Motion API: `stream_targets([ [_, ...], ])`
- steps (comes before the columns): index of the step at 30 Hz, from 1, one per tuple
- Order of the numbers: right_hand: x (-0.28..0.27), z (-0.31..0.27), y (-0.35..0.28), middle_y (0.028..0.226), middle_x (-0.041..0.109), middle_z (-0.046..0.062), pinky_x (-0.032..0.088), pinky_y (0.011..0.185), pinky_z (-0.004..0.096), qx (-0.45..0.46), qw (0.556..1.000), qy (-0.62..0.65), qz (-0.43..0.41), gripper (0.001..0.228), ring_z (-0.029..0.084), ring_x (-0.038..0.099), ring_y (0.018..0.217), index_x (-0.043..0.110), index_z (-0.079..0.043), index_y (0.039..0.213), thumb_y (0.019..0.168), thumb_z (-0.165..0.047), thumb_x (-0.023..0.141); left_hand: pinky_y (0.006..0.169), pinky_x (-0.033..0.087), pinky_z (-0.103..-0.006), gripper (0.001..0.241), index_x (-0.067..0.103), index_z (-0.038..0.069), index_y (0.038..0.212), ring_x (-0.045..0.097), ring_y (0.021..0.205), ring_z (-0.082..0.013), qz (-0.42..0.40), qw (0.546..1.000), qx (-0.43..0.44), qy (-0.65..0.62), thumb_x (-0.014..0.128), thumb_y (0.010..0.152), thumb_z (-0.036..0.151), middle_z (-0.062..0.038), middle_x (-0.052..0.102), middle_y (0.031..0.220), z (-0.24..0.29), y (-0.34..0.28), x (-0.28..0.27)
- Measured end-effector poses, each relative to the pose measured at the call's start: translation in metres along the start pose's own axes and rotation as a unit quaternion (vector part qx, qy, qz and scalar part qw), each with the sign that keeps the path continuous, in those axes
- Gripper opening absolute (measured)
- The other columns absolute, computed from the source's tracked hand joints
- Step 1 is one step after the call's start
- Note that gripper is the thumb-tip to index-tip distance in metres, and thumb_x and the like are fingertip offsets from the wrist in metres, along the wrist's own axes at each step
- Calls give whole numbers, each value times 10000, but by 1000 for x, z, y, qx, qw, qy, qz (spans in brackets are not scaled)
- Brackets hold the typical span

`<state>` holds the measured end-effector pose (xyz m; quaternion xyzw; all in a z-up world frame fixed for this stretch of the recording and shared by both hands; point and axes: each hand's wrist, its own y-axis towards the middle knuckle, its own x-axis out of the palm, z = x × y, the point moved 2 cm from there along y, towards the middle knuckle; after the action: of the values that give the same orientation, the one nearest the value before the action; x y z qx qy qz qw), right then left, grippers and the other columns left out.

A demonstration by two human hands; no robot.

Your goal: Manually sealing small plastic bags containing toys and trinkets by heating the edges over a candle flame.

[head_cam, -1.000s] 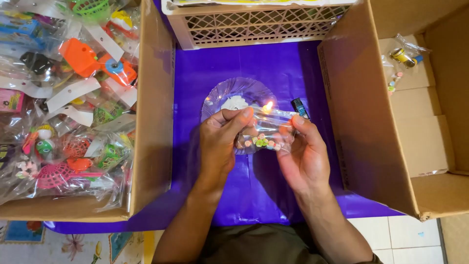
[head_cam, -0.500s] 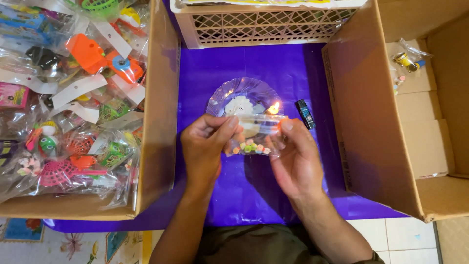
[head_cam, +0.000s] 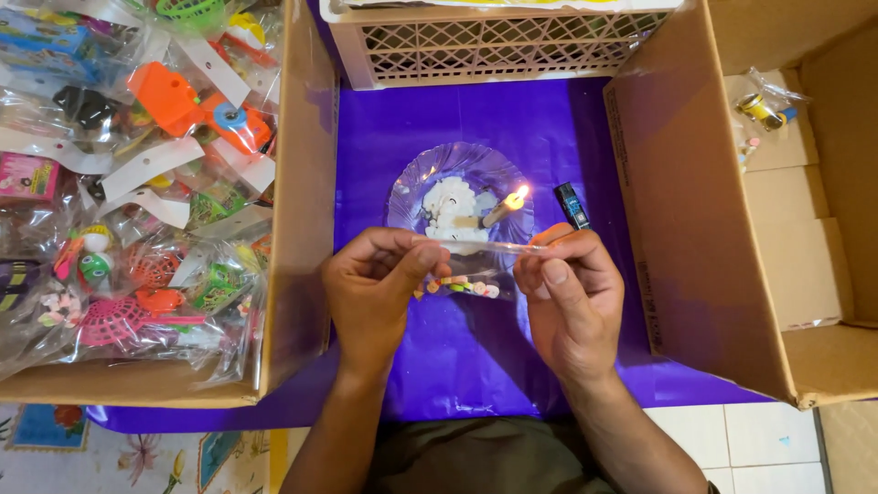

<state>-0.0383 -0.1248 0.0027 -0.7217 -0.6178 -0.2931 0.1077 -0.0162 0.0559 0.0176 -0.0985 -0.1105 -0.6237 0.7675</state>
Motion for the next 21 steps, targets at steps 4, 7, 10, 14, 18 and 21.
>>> stream_targets([
  [4, -6, 12, 1, 916, 531, 165, 432, 636, 310, 17, 1000, 27, -1, 157, 162, 451, 682, 589, 35, 1050, 986, -104, 623, 403, 486, -202, 184, 687, -73, 870, 729, 550, -209, 11, 998, -45, -31, 822, 825, 43, -235, 747, 714, -14, 4, 1],
  [7, -7, 16, 2, 876, 551, 150, 450, 622, 292, 67, 996, 14, 53, 134, 174, 508, 679, 601, 36, 985, 959, -81, 662, 384, 480, -191, 188, 690, -69, 845, 733, 538, -218, 10, 997, -71, -36, 826, 824, 60, -247, 746, 705, -21, 6, 3],
  [10, -10, 21, 2, 903, 599, 162, 465, 660, 268, 100, 992, 20, 77, 163, 155, 558, 718, 605, 57, 992, 945, -83, 676, 379, 495, -200, 167, 687, -61, 843, 729, 533, -216, 23, 994, -92, -47, 808, 841, 53, -243, 743, 706, -31, 8, 3],
  [14, -9, 20, 4, 861, 620, 157, 482, 622, 265, 118, 988, 8, 97, 146, 150, 560, 690, 614, 39, 981, 938, -76, 694, 381, 513, -204, 178, 690, -61, 853, 734, 546, -227, 30, 990, -117, -68, 813, 842, 67, -235, 744, 715, -42, 13, 6],
  [18, -14, 22, 9, 724, 580, 122, 448, 578, 261, 147, 982, 13, 115, 133, 150, 515, 616, 604, -9, 912, 958, -102, 688, 363, 537, -246, 202, 688, -74, 809, 729, 528, -255, 46, 986, -146, -70, 839, 812, 60, -256, 731, 699, -43, 17, 13],
  [21, -23, 28, 15, 714, 584, 88, 431, 573, 250, 177, 975, 46, 130, 122, 127, 514, 611, 600, -43, 889, 951, -102, 687, 346, 540, -274, 221, 671, -68, 803, 734, 531, -296, 44, 981, -159, -100, 852, 797, 59, -281, 721, 702, -49, 22, 15],
])
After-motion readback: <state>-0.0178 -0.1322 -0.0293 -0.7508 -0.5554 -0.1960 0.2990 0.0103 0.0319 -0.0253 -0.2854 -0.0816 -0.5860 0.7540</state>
